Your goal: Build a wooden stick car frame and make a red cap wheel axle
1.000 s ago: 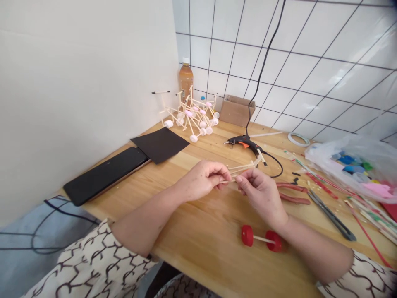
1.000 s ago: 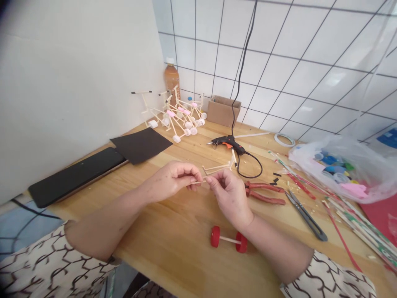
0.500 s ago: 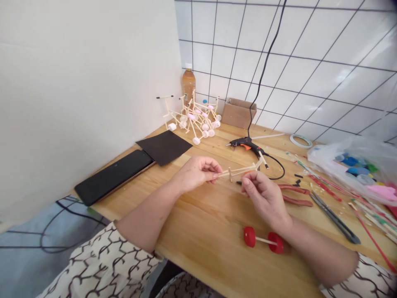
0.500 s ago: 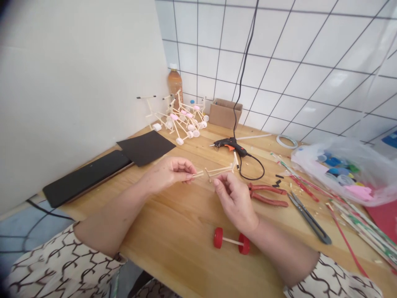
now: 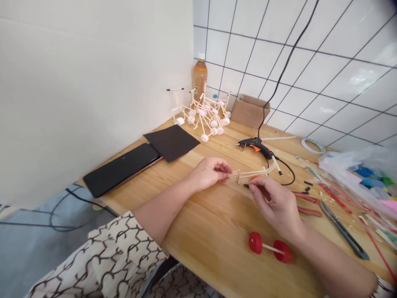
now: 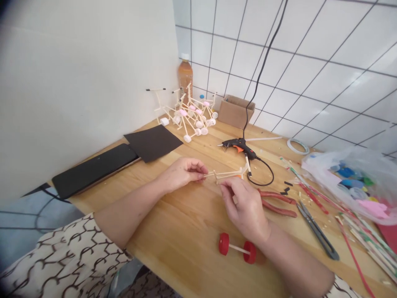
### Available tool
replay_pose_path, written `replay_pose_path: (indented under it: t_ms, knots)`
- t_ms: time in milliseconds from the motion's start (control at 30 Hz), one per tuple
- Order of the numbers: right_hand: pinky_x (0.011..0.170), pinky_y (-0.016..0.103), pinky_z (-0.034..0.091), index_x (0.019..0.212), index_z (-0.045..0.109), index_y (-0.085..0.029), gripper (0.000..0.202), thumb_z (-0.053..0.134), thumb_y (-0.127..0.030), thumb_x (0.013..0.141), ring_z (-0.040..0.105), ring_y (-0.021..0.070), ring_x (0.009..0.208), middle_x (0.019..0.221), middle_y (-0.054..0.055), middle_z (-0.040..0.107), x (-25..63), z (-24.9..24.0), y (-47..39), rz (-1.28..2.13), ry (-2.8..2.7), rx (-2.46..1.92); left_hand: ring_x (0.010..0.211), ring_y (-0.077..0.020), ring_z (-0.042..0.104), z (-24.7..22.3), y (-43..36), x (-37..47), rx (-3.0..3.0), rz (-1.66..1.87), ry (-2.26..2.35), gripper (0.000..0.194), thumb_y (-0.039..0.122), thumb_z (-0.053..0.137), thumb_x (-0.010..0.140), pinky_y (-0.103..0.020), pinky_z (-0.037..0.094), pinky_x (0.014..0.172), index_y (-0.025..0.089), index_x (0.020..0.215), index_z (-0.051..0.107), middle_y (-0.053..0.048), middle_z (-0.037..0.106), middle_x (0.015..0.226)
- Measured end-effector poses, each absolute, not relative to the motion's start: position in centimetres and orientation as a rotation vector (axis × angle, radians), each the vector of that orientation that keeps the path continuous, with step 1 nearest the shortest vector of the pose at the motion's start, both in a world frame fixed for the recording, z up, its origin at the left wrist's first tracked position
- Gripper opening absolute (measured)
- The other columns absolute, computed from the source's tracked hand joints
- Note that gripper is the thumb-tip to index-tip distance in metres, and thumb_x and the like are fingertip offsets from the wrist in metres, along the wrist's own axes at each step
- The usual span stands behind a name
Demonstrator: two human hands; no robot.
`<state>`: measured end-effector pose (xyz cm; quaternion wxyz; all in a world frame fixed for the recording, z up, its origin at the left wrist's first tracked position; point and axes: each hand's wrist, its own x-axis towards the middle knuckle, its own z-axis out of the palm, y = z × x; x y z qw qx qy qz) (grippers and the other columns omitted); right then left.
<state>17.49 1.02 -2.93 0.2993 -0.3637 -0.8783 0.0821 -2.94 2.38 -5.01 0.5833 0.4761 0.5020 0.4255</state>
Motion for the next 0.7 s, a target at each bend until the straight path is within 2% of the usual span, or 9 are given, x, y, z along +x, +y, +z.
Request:
replay_pose_path:
  t_ms: [167, 333, 567, 700]
  knots:
    - [0.071, 0.032, 0.051, 0.098, 0.058, -0.019, 0.015, 0.047, -0.017, 0.088, 0.064, 0.0208, 0.085, 0.094, 0.010, 0.068, 17.1, -2.5, 1.8, -0.006, -2.384, -0.896, 0.062, -0.0078, 0.059, -5.3, 2.6, -2.6, 1.073, 1.003, 1.149, 0.013, -0.001, 0.060, 0.071, -0.026, 0.051, 0.070, 0.011, 0.072, 0.061, 0.001, 0.062, 0.066]
    - [0.075, 0.036, 0.052, 0.104, 0.058, -0.017, 0.021, 0.043, -0.018, 0.088, 0.065, 0.0240, 0.089, 0.099, 0.012, 0.068, 16.4, -1.9, 2.6, -0.120, -2.463, -0.918, 0.062, -0.0080, 0.058, -5.2, 2.6, -2.5, 1.073, 1.009, 1.143, 0.014, -0.002, 0.059, 0.071, -0.026, 0.050, 0.070, 0.012, 0.072, 0.062, 0.002, 0.061, 0.065]
    - [0.059, 0.031, 0.048, 0.096, 0.061, -0.015, 0.024, 0.039, -0.012, 0.086, 0.065, 0.0233, 0.073, 0.091, 0.014, 0.069, 15.6, -2.5, 3.3, -0.300, -2.649, -1.042, 0.065, -0.0088, 0.058, -5.2, 2.7, -2.5, 1.095, 1.007, 1.124, 0.014, -0.002, 0.060, 0.070, -0.026, 0.049, 0.072, 0.012, 0.072, 0.061, 0.001, 0.062, 0.068]
    - [0.056, 0.031, 0.046, 0.100, 0.060, -0.012, 0.026, 0.037, -0.012, 0.087, 0.065, 0.0243, 0.070, 0.089, 0.015, 0.069, 15.4, -2.8, 3.6, -0.320, -2.661, -1.079, 0.062, -0.0083, 0.058, -5.1, 2.9, -2.7, 1.081, 1.000, 1.106, 0.015, -0.003, 0.059, 0.071, -0.026, 0.049, 0.071, 0.012, 0.072, 0.060, 0.002, 0.061, 0.066]
